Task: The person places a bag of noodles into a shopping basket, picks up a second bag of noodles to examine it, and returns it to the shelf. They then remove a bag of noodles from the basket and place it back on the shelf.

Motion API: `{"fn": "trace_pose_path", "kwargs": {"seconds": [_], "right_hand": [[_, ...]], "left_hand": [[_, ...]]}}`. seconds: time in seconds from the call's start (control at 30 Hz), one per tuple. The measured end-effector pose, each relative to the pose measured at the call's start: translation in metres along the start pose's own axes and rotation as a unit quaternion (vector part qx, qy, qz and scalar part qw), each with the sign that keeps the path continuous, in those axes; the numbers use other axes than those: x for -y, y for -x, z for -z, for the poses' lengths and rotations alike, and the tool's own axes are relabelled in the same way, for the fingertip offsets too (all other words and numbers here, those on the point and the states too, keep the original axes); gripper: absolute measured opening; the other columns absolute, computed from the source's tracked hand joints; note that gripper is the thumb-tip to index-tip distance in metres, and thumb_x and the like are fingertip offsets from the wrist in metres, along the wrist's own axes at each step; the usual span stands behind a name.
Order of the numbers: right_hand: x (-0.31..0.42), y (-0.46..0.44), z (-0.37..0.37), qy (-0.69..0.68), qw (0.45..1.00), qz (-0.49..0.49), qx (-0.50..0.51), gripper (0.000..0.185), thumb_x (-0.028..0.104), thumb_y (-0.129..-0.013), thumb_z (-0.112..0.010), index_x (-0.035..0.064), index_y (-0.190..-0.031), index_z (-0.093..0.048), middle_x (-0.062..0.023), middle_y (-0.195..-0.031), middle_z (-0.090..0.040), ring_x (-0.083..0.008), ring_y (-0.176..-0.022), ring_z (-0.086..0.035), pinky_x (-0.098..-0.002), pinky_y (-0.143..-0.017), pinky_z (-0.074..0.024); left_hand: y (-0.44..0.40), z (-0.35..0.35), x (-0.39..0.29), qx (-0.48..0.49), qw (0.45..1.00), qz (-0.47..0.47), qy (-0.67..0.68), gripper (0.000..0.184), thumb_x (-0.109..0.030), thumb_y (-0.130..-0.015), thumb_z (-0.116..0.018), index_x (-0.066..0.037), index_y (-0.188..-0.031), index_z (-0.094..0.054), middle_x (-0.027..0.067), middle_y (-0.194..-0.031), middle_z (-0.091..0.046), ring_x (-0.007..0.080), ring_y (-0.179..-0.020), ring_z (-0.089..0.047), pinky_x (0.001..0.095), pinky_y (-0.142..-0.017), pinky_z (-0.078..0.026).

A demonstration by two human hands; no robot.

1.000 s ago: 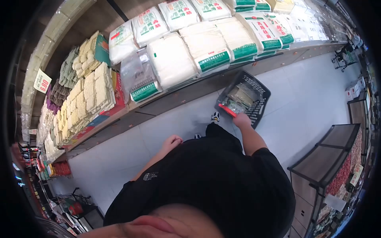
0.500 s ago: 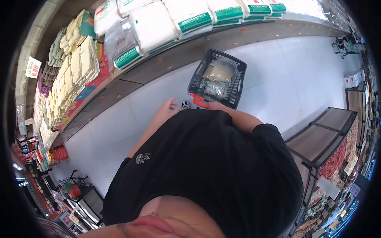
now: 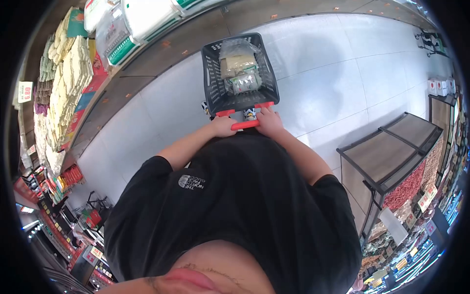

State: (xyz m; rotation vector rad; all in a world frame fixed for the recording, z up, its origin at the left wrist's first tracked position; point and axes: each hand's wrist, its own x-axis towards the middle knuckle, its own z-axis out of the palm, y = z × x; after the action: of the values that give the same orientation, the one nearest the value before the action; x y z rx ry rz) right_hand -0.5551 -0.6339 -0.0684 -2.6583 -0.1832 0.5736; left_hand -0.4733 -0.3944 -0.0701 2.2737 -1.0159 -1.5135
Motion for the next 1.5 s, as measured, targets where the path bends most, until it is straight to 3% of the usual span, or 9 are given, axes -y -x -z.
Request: {"fn": "trace_pose_path", "kwargs": {"seconds": [0.1, 0.2, 0.23, 0.4, 0.83, 1.17, 1.37, 1.47, 1.5], "right_hand": [[-0.017, -0.001, -0.002, 0.029, 0.999, 0.046, -0.007, 0.018, 0.026, -0.072, -0.073, 0.0121, -0.083, -0.069, -0.0056, -0.100, -0.062, -0.0265, -0.109, -0.058, -0.0478, -0.089, -0.0489], [-0.042, -0.016, -0.009, 0.009, 0.979, 0.179, -0.094, 0.013, 0.022, -0.068, -0.073, 0.0119, -0.072, -0.066, -0.0049, -0.087, -0.062, -0.0266, -0.097, -0.061, -0.0437, -0.088, -0.0484], [-0.044, -0.021, -0.001, 0.009, 0.970, 0.219, -0.107, 0.013, 0.021, -0.066, -0.073, 0.0121, -0.070, -0.065, -0.0048, -0.083, -0.061, -0.0271, -0.093, -0.061, -0.0432, -0.087, -0.0483], [-0.041, -0.038, 0.000, 0.018, 0.936, 0.333, -0.113, 0.016, 0.022, -0.066, -0.073, 0.0110, -0.067, -0.061, -0.0065, -0.078, -0.061, -0.0292, -0.084, -0.062, -0.0423, -0.085, -0.0492], [-0.122, -0.020, 0.056, 0.143, 0.890, 0.430, 0.042, 0.023, 0.032, -0.069, -0.076, 0.0134, -0.080, -0.068, -0.0048, -0.098, -0.067, -0.0255, -0.104, -0.062, -0.0421, -0.092, -0.0489], [-0.131, -0.018, 0.101, 0.262, 0.858, 0.433, 0.087, 0.015, 0.028, -0.075, -0.073, 0.0150, -0.083, -0.071, -0.0042, -0.105, -0.065, -0.0258, -0.108, -0.061, -0.0410, -0.092, -0.0469], [-0.149, -0.003, 0.131, 0.323, 0.893, 0.303, 0.082, 0.040, 0.028, -0.079, -0.072, 0.0167, -0.117, -0.066, -0.0087, -0.119, -0.061, -0.0306, -0.115, -0.060, -0.0469, -0.092, -0.0482], [-0.152, 0.007, 0.142, 0.301, 0.926, 0.192, 0.120, 0.056, 0.027, -0.083, -0.070, 0.0168, -0.135, -0.052, -0.0117, -0.125, -0.060, -0.0344, -0.119, -0.059, -0.0499, -0.094, -0.0496], [-0.153, 0.008, 0.144, 0.305, 0.925, 0.169, 0.151, 0.065, 0.028, -0.085, -0.069, 0.0141, -0.143, -0.042, -0.0196, -0.127, -0.061, -0.0403, -0.115, -0.062, -0.0524, -0.093, -0.0516]], "left_hand": [[-0.013, -0.018, 0.006, 0.057, 0.994, -0.019, 0.091, 0.036, -0.036, -0.086, -0.065, -0.006, -0.106, -0.069, 0.0205, -0.101, -0.071, 0.0379, -0.101, -0.068, 0.0491, -0.090, -0.051], [-0.006, -0.036, -0.005, -0.082, 0.988, -0.008, 0.132, 0.031, -0.034, -0.085, -0.070, -0.005, -0.094, -0.068, 0.0205, -0.091, -0.071, 0.0380, -0.090, -0.069, 0.0450, -0.083, -0.054], [-0.005, -0.034, -0.009, -0.062, 0.989, 0.024, 0.134, 0.035, -0.037, -0.086, -0.068, -0.005, -0.100, -0.069, 0.0216, -0.100, -0.070, 0.0386, -0.100, -0.067, 0.0459, -0.090, -0.052], [0.007, -0.050, -0.011, -0.128, 0.978, 0.059, 0.154, 0.032, -0.034, -0.086, -0.069, -0.005, -0.100, -0.068, 0.0213, -0.102, -0.070, 0.0382, -0.100, -0.066, 0.0457, -0.092, -0.051], [-0.041, -0.109, -0.142, -0.303, 0.904, 0.134, 0.271, 0.029, -0.032, -0.087, -0.067, -0.004, -0.091, -0.065, 0.0217, -0.093, -0.068, 0.0405, -0.094, -0.065, 0.0495, -0.086, -0.051], [-0.078, -0.124, -0.217, -0.377, 0.842, 0.166, 0.350, 0.039, -0.043, -0.089, -0.068, -0.004, -0.099, -0.068, 0.0226, -0.096, -0.069, 0.0404, -0.097, -0.065, 0.0486, -0.088, -0.050], [-0.104, -0.114, -0.242, -0.411, 0.816, 0.197, 0.357, 0.042, -0.046, -0.086, -0.071, -0.005, -0.096, -0.069, 0.0208, -0.098, -0.070, 0.0389, -0.099, -0.066, 0.0469, -0.088, -0.051], [-0.120, -0.126, -0.243, -0.436, 0.801, 0.207, 0.353, 0.044, -0.047, -0.083, -0.075, -0.004, -0.091, -0.070, 0.0204, -0.095, -0.071, 0.0381, -0.094, -0.068, 0.0462, -0.085, -0.053], [-0.126, -0.134, -0.243, -0.440, 0.796, 0.203, 0.364, 0.045, -0.048, -0.082, -0.075, -0.004, -0.091, -0.070, 0.0202, -0.094, -0.071, 0.0379, -0.093, -0.068, 0.0460, -0.085, -0.053]]}}
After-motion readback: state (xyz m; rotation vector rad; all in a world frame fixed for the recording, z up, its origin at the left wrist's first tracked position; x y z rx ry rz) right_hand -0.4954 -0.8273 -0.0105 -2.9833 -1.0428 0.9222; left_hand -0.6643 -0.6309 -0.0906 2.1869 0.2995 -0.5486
